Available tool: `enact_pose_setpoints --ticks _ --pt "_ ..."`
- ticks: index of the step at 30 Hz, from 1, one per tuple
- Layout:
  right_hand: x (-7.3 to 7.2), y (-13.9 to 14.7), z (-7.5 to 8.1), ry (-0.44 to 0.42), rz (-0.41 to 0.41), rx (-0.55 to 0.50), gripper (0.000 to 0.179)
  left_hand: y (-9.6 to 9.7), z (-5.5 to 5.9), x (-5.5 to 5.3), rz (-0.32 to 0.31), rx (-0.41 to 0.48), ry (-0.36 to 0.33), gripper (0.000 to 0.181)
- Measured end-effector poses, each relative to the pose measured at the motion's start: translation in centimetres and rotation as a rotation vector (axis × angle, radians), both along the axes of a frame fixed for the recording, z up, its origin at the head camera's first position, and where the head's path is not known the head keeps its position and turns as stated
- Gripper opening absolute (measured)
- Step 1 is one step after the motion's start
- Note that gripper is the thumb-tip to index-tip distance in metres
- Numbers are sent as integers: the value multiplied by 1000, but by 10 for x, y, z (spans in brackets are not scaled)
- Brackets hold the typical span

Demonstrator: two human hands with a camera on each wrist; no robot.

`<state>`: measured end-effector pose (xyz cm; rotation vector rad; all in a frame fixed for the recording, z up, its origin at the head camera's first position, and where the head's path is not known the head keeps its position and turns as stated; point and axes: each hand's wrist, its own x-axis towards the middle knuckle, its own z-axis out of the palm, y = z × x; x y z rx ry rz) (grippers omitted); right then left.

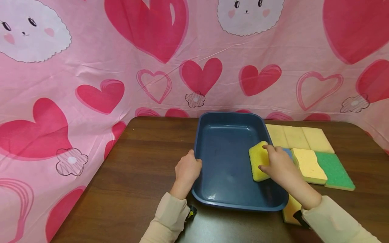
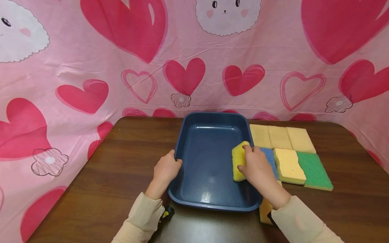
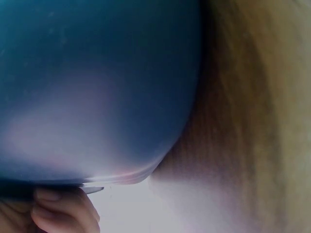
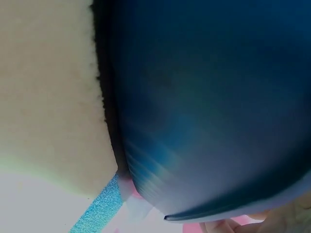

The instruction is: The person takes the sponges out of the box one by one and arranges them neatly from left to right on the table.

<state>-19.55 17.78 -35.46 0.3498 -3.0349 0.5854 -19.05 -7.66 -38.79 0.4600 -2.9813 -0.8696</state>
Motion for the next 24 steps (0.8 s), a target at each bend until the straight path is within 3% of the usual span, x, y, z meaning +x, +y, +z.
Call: enact_pose_setpoints --ticks 24 --pt "9 -15 -10 121 -40 149 63 0 0 0 -9 16 -9 46"
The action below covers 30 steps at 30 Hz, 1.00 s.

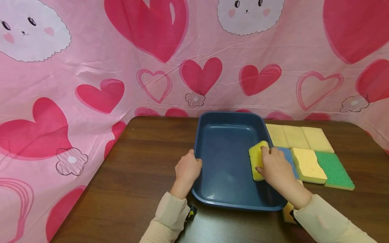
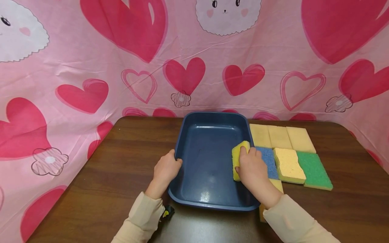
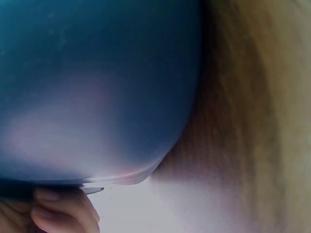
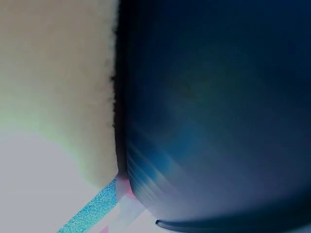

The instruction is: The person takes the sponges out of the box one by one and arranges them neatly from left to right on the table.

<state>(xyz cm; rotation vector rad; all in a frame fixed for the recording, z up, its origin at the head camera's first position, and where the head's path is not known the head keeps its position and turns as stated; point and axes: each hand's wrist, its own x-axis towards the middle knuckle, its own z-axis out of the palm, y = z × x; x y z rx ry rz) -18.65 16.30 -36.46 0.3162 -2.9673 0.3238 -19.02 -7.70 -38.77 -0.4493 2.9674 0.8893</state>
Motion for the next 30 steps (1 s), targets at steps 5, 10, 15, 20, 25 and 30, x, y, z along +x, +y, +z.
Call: enact_pose_setpoints --ticks 5,10,15,20,25,30 --pt "1 -1 -2 8 -10 7 63 0 0 0 0 -2 -1 44" --pt "2 -2 -3 8 -20 -7 65 0 0 0 1 -9 -1 43" --pt "2 -3 -4 12 -21 3 65 0 0 0 3 -10 2 42" --pt "2 -4 -4 4 -24 13 63 0 1 0 7 -6 4 42" --pt "2 -3 -4 4 -22 12 60 0 0 0 5 -11 8 42" --pt "3 -3 -4 6 -15 24 55 0 0 0 2 -10 -2 43"
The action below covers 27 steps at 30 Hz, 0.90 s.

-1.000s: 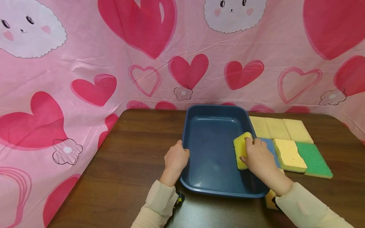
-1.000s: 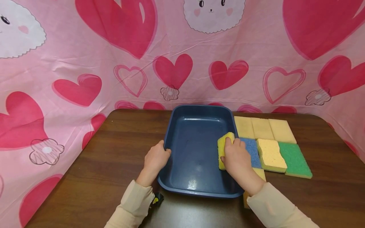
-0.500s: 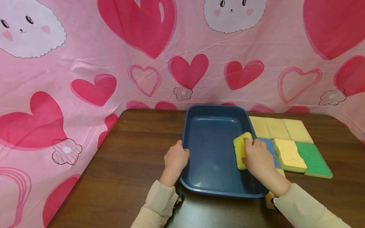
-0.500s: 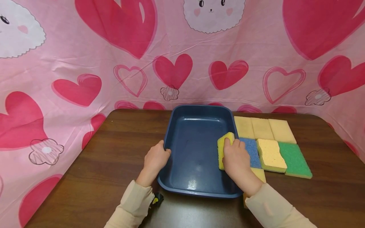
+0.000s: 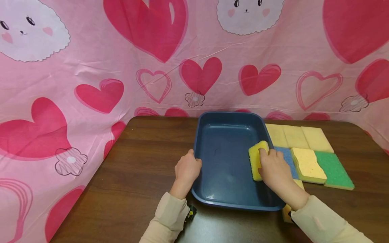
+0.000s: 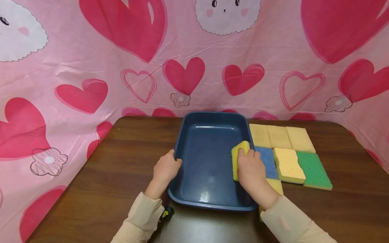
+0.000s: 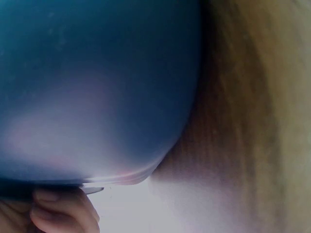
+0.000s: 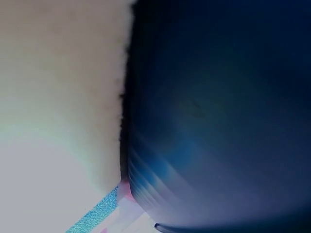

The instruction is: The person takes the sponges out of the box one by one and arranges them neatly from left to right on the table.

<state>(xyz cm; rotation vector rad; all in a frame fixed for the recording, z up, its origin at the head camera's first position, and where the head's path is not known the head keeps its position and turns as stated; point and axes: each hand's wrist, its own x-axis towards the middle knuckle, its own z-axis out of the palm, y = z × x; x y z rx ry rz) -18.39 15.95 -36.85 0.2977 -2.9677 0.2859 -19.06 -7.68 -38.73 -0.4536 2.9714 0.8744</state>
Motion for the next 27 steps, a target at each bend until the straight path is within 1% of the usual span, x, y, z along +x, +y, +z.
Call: enact_pose_setpoints --ticks 9,15,27 --pt "0 0 -2 32 11 19 47 0 0 0 -1 0 -3 42" --pt "1 0 -2 58 28 31 47 0 0 0 -1 0 0 40" --pt "1 -4 -2 5 35 -27 51 0 -1 0 -4 6 -2 43"
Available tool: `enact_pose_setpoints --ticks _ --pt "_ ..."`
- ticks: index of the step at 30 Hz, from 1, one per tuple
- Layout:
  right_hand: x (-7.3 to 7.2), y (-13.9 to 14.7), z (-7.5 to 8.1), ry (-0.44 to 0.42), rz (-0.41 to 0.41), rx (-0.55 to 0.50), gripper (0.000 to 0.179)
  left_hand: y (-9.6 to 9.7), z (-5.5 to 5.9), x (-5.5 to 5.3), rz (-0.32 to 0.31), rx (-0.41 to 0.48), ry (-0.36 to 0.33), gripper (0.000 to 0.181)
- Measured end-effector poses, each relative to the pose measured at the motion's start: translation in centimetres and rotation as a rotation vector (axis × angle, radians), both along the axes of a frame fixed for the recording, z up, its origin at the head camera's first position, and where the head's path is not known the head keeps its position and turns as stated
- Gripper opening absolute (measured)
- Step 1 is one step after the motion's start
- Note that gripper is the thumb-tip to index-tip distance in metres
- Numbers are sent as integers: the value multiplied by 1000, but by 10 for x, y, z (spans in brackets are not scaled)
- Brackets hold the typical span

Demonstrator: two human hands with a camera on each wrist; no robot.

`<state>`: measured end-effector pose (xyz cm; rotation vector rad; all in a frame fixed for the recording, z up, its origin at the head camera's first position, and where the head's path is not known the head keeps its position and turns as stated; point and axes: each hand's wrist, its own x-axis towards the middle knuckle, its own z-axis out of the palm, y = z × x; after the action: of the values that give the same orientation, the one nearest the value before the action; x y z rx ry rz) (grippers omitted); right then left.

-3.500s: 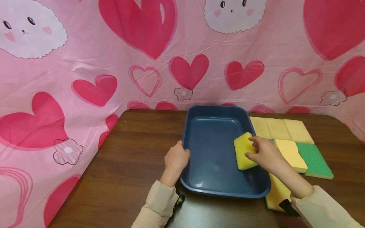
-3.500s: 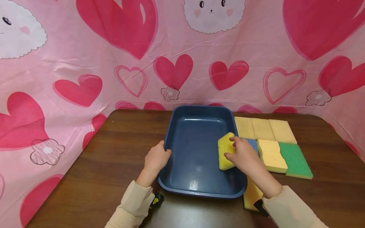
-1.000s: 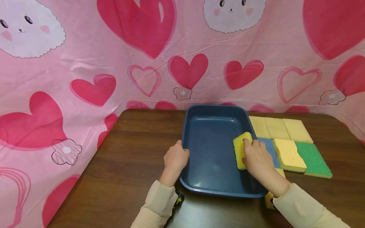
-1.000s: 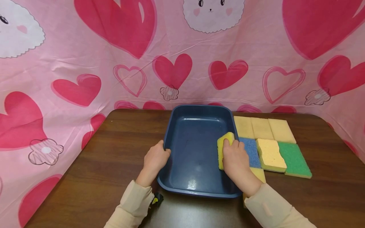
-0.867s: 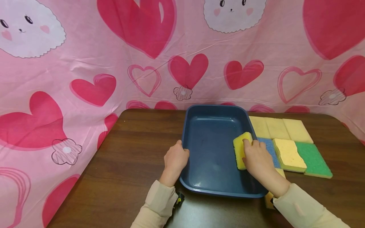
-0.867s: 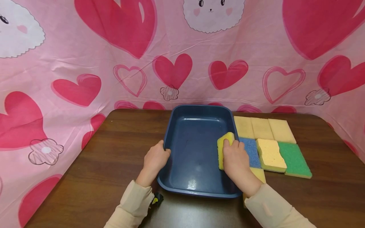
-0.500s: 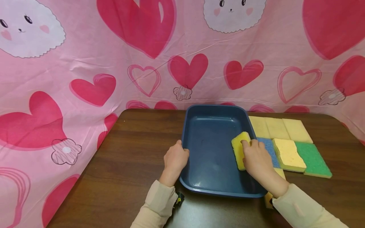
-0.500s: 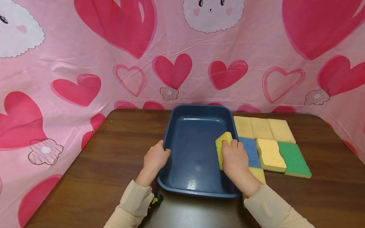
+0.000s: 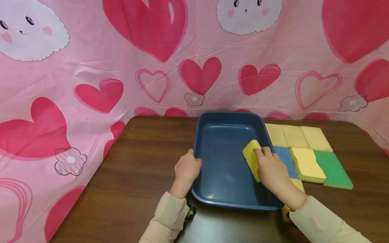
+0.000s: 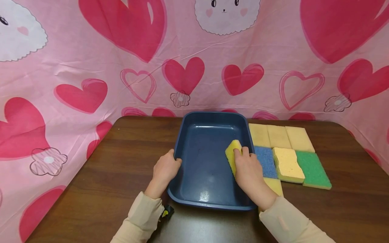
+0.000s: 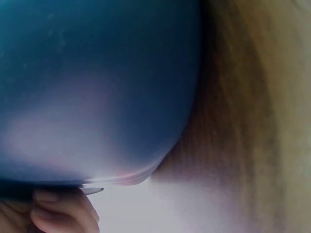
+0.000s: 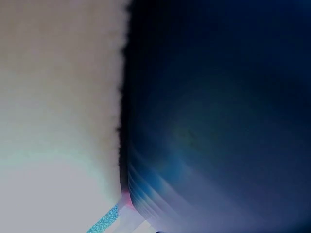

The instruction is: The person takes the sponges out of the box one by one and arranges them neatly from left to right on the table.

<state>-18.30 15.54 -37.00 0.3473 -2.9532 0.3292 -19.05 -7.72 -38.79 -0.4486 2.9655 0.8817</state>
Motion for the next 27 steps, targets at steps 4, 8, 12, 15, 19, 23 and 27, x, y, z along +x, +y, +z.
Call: enact_pose_setpoints --ticks 4,8,12,15,19,23,27 --pt "-1 0 0 -11 2 -20 53 0 0 0 2 0 -5 43" --pt "-2 0 0 -44 2 -51 62 0 0 0 4 -3 -2 41" --pt "-4 2 1 -80 6 -74 70 0 0 0 6 -6 4 39" --pt "-4 2 0 -92 7 -80 70 0 0 0 5 -7 6 39" --pt "-5 3 0 -79 -1 -83 61 0 0 0 3 -7 6 40" --pt "-6 2 2 -63 -18 -78 54 0 0 0 4 -6 11 39" --pt "-7 2 4 -67 -30 -62 49 0 1 1 5 -6 15 37"
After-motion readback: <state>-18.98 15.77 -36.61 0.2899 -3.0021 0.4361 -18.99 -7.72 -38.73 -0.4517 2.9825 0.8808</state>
